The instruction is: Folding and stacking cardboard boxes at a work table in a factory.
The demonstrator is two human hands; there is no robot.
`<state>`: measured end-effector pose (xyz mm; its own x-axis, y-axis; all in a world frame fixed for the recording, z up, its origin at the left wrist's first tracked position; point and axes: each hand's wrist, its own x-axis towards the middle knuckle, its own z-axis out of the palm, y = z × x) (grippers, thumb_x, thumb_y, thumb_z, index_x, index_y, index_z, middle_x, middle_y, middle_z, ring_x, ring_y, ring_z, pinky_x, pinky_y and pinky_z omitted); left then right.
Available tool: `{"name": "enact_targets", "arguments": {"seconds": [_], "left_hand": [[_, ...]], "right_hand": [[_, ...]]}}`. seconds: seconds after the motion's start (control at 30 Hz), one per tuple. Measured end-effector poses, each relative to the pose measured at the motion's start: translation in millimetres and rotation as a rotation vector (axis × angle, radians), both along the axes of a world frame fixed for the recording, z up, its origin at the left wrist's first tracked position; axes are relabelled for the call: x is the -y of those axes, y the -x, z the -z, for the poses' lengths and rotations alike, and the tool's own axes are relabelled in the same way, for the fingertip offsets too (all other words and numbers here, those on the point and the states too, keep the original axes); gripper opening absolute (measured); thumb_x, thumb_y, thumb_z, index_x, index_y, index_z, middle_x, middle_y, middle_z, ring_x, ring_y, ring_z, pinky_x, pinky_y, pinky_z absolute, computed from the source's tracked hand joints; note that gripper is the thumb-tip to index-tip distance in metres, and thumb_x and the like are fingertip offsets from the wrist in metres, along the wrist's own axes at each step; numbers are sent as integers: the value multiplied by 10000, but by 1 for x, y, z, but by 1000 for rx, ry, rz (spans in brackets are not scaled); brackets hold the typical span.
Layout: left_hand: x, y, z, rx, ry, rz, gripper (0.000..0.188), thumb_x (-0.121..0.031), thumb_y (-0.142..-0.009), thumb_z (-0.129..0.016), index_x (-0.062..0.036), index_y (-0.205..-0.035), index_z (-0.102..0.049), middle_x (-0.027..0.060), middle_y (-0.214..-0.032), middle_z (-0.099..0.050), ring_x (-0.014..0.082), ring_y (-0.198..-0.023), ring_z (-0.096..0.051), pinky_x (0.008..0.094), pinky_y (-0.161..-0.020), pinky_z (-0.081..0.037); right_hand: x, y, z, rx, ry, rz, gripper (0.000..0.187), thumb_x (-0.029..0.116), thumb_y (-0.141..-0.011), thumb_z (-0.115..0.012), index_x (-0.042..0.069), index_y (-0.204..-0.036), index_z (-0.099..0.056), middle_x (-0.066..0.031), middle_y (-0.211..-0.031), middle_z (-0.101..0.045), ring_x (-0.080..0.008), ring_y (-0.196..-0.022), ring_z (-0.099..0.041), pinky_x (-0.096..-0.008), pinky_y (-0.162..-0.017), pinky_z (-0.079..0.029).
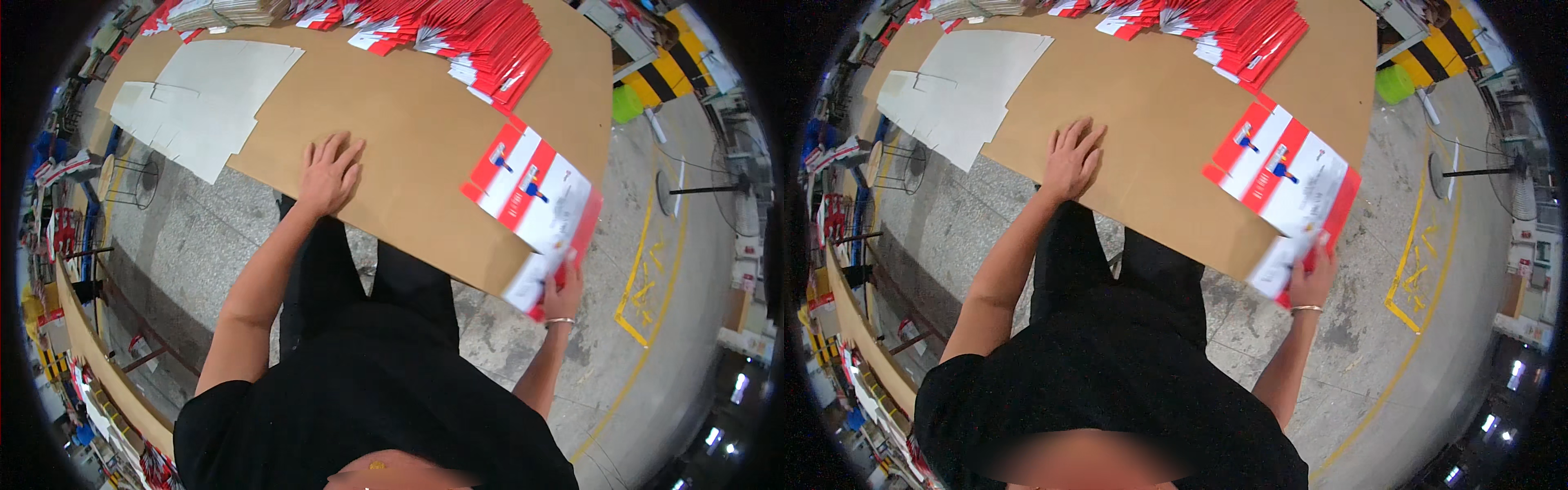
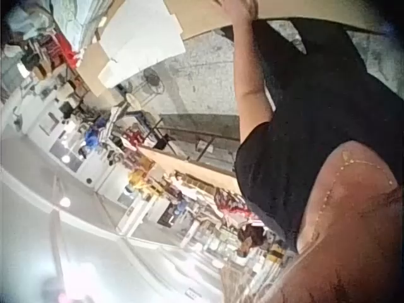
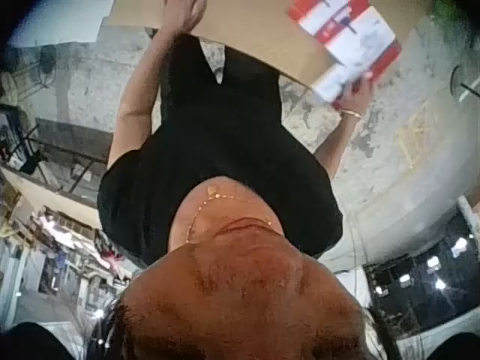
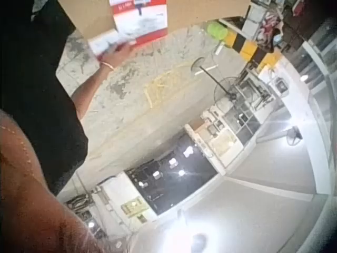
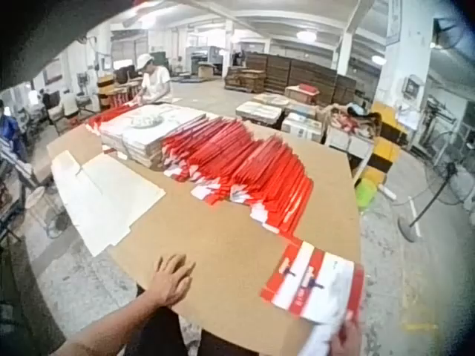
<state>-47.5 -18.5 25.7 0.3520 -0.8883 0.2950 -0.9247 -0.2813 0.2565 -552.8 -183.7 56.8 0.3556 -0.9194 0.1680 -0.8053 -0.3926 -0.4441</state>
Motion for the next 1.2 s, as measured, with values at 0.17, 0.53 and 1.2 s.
{"name": "enact_targets", "arguments": {"seconds": [0.17, 0.53, 1.2], "left_hand": [[1, 3, -3, -15, 6, -8, 484, -269, -939, -580, -239, -1420, -532, 112, -1474, -453, 316, -1390, -397, 588, -1146, -254], [2, 9, -9, -83, 76, -28, 466, -203, -898, -587, -177, -1363, -582, 130, -1431, -493, 330, -1355, -436, 580, -1146, -265], [1, 7, -21, -139, 96, -26, 462, -171, -824, -605, -117, -1282, -596, 144, -1378, -520, 314, -1328, -467, 558, -1140, -295]], "right_hand": [[33, 62, -8, 832, -596, 160, 572, 47, -868, -675, 43, -1424, -538, -112, -1434, -538, -225, -1285, -540, -381, -1105, -418], [287, -64, 29, 538, -496, 16, 763, 84, -788, -814, 38, -1453, -444, -130, -1170, -681, -200, -1047, -661, -324, -808, -571], [360, -351, 52, 547, -194, -103, 699, 564, -1038, -318, 6, -1451, -400, -228, -1444, -442, -322, -1250, -472, -464, -1041, -395]]}}
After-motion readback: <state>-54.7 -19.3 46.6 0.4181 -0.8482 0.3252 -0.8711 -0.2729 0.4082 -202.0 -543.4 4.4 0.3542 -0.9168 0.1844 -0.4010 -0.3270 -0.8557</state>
